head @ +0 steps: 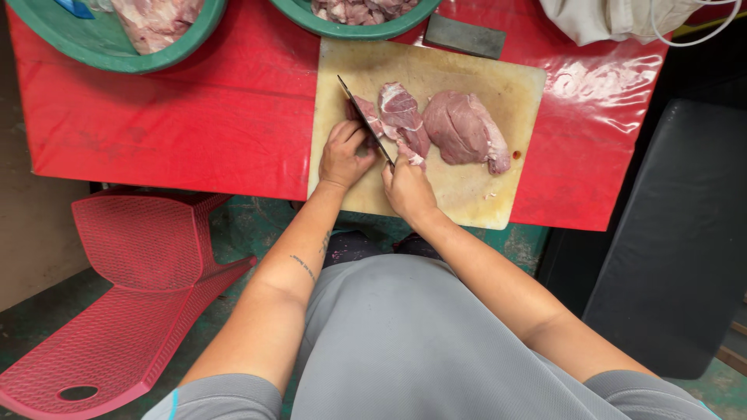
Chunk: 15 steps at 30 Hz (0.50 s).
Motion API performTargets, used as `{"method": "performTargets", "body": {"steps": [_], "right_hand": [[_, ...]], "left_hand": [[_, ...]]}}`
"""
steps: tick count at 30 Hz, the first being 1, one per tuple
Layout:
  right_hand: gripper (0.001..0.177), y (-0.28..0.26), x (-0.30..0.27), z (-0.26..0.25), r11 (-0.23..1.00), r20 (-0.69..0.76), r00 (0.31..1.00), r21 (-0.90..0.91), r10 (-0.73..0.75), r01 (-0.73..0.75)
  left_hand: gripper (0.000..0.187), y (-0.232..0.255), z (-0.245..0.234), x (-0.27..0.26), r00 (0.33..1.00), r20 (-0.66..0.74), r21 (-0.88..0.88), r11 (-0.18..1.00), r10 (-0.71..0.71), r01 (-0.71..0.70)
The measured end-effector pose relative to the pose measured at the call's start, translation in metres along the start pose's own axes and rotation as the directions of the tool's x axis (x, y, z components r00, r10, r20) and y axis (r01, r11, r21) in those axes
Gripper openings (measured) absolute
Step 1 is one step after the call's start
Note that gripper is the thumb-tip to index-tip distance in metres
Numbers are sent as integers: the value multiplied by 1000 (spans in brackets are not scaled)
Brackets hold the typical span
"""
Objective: The person cuts a large piece of raw meat into smaller chunks on a cutting board using a cleaver. The cut pieces are placed into a green bowl. The person also sharpens the cleaver on a sharpening stone during the process.
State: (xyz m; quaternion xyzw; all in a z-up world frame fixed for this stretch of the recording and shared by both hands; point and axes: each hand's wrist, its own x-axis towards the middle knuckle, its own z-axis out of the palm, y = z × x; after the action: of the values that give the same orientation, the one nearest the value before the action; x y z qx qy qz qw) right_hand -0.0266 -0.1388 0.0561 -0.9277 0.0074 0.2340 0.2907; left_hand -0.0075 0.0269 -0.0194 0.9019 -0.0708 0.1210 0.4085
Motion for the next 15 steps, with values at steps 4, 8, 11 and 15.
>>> {"method": "performTargets", "body": {"steps": [4, 8, 11, 15], "right_hand": [[45, -1, -4, -6, 1000, 15, 1000, -26, 10, -10], [39, 1, -10, -5, 998, 24, 998, -34, 56, -55], [39, 3, -15, -8, 999, -5, 1000, -32, 11, -11], [39, 6, -37, -15, 998, 6, 1000, -60, 27, -26]], "left_hand": [[37, -6, 1, -4, 999, -8, 34, 998, 48, -48], [25, -10, 5, -4, 996, -28, 26, 996, 90, -89], [27, -10, 4, 1, 999, -1, 34, 998, 52, -52], [27, -9, -1, 9, 999, 1, 68, 997, 47, -47]]}}
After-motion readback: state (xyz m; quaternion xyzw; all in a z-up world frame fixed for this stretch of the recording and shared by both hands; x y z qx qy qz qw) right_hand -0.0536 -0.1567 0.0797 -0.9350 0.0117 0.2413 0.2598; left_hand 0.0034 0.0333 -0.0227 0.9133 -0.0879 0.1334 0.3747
